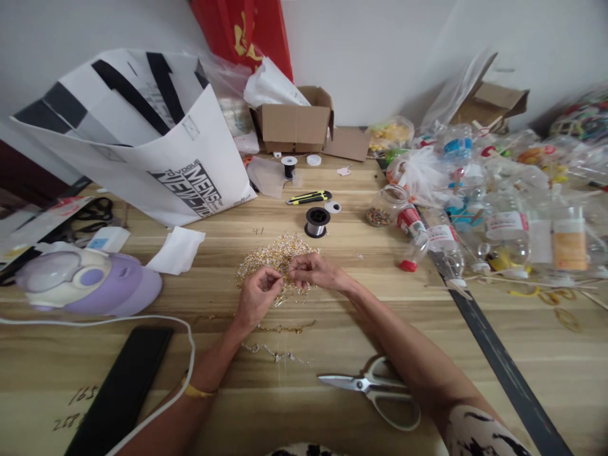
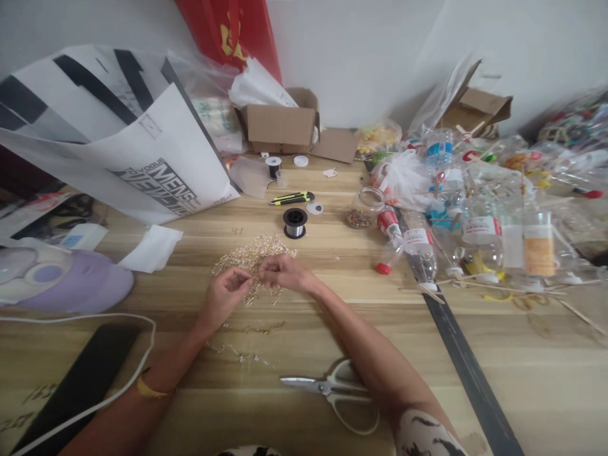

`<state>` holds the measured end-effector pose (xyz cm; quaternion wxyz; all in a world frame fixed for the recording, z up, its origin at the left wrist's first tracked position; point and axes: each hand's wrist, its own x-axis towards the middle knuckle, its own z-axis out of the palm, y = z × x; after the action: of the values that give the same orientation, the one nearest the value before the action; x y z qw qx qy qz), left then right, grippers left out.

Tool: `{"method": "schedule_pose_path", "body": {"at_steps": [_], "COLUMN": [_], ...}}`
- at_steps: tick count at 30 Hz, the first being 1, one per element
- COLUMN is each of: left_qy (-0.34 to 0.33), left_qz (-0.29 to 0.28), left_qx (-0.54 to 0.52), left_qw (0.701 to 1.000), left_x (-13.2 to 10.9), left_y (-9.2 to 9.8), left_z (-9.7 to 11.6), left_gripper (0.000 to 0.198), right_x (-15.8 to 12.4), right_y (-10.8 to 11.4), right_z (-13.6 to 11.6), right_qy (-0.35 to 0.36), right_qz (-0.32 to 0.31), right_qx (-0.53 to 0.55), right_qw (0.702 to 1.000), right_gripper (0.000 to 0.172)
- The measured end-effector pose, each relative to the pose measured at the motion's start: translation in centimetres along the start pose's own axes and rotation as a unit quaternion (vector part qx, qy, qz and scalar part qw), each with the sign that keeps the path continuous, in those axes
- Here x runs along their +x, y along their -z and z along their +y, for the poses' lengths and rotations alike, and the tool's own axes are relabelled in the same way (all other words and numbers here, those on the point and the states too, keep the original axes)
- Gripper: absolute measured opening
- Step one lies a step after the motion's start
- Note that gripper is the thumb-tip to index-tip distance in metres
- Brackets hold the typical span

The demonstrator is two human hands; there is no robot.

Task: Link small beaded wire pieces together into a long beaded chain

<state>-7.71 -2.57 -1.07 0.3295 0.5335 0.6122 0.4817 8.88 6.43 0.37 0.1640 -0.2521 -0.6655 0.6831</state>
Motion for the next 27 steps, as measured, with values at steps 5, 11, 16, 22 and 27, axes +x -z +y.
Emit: {"method": "schedule_pose_path", "body": {"at_steps": [5,11,16,22,27], "left_qy": [-0.011,-0.029,0.010,0.011,-0.008], "left_qz": [-0.007,-0.008,-0.048,-0.015,-0.018], "left_qx": [0.007,-0.015,-0.058,-0.039,-0.020], "left_qw": [1.000,0.999,0.997,0.999,1.000], "left_x": [-0.1,0.0,0.0,-0.1,-0.3], "left_y": [0.1,0.3,0.4,0.2,-0.1], "left_z": [0.0,0.0,0.2,0.2,0.0], "left_gripper": [0.011,0.011,0.013,0.014,0.022], "right_x": [-0.2,-0.2,-0.1,-0.3,-0.4], "right_y": [0.0,0.3,0.5,0.4,0.1], "right_z": [-0.6,-0.7,-0.2,-0.8,-1.2], "right_qy": [-0.002,0.016,0.026,0.032,0.016], "right_qz": [0.008,0.040,0.052,0.035,0.030], "right_qx": [-0.018,-0.067,-0.112,-0.092,-0.067], "right_qw": [1.000,0.997,0.992,0.995,0.997], "right_gripper": [0.016,0.007,0.008,0.008,0.008]}}
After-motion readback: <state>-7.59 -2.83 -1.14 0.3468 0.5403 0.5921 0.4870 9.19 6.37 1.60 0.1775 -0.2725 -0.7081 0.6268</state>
